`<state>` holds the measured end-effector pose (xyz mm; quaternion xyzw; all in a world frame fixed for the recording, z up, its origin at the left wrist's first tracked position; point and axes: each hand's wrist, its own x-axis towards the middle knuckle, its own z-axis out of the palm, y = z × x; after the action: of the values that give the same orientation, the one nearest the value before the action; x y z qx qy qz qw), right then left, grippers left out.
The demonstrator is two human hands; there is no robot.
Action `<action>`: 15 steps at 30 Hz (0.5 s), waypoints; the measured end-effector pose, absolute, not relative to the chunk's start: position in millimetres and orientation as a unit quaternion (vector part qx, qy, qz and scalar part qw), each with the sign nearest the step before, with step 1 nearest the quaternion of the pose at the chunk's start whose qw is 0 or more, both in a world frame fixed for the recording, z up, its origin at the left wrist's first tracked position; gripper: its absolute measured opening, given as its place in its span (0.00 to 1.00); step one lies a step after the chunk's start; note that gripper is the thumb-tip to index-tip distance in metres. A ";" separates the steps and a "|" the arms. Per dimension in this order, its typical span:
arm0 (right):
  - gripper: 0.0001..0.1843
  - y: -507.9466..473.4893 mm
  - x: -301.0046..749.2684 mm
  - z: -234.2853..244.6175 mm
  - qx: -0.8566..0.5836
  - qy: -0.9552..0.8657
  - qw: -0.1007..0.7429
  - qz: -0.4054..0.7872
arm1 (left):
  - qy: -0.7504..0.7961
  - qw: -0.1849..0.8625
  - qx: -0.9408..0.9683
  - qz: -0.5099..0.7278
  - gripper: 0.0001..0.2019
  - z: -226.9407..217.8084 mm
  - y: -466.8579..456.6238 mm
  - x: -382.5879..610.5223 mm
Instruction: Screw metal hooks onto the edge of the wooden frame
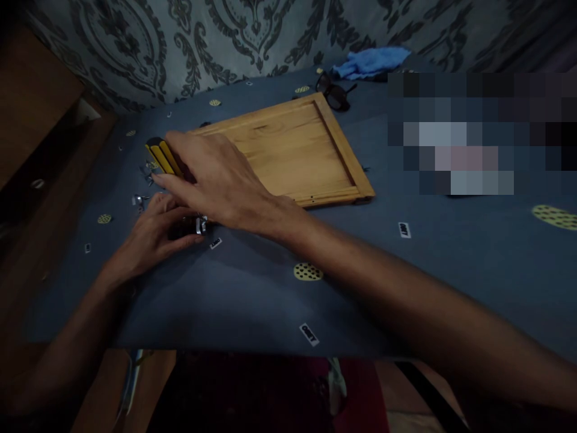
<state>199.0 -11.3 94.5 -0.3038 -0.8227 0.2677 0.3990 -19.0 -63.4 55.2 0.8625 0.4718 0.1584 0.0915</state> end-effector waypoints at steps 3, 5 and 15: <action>0.12 -11.2 199.1 93.4 -0.302 -0.823 0.399 0.269 | 0.470 0.088 0.864 0.157 0.21 55.1 -63.5 -18.9; 0.12 -11.0 199.3 92.3 -0.296 -0.825 0.402 0.267 | 0.469 0.084 0.865 0.158 0.22 55.1 -64.0 -18.8; 0.14 -10.3 199.9 90.3 -0.264 -0.829 0.406 0.280 | 0.469 0.090 0.865 0.154 0.23 54.5 -63.5 -19.3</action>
<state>199.9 -10.3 90.3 -0.2637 -0.8288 0.2804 0.4061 -19.3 -63.5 54.5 0.8649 0.4692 0.1539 0.0900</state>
